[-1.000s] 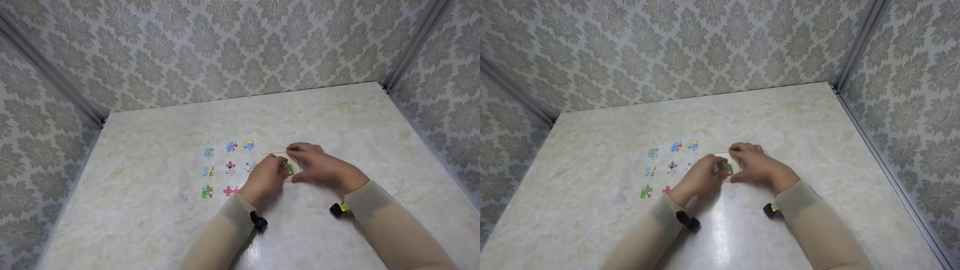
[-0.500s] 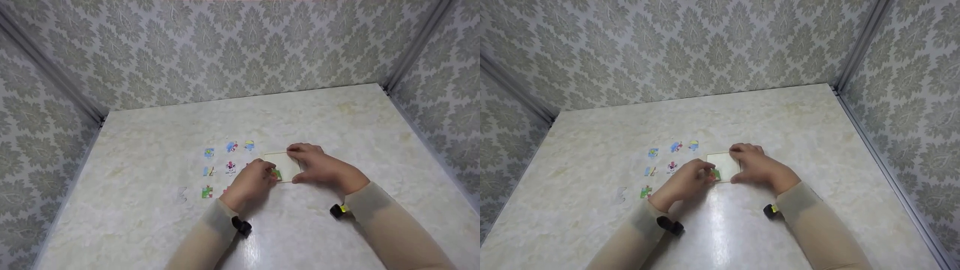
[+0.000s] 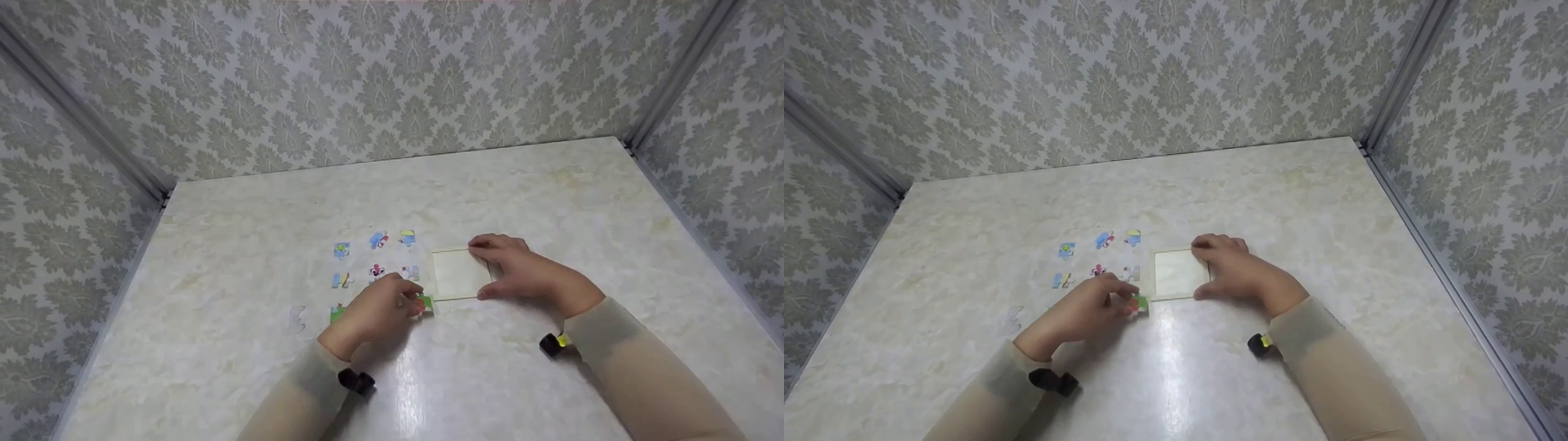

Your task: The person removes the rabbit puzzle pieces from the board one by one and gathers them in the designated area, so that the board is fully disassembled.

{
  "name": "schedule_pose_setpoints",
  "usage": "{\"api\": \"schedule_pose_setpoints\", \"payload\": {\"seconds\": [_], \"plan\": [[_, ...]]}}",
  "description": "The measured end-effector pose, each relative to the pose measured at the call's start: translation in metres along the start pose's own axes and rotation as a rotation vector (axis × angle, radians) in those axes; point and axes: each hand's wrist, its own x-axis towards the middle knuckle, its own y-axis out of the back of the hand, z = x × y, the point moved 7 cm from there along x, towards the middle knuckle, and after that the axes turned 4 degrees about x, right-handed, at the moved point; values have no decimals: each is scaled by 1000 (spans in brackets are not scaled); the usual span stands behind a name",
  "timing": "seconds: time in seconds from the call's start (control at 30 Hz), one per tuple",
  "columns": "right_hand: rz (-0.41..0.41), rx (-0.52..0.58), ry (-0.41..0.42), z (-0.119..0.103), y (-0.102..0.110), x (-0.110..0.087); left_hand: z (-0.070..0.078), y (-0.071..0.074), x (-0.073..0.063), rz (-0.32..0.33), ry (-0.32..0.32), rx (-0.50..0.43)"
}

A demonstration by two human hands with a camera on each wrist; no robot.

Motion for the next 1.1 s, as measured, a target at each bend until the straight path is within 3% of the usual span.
{"api": "schedule_pose_setpoints", "payload": {"seconds": [0.27, 0.67, 0.93, 1.1], "plan": [[-11, 4, -19, 4, 0, 3, -11, 2, -8, 29, 8, 78], [-19, 0, -24, 9, -3, 8, -17, -9, -11, 32, 74, 90], [-4, -7, -29, 15, -1, 3, -13, -15, -10, 25, 2, 103], [-10, -41, 7, 15, -6, -1, -15, -14, -15, 23, 10, 112]]}}
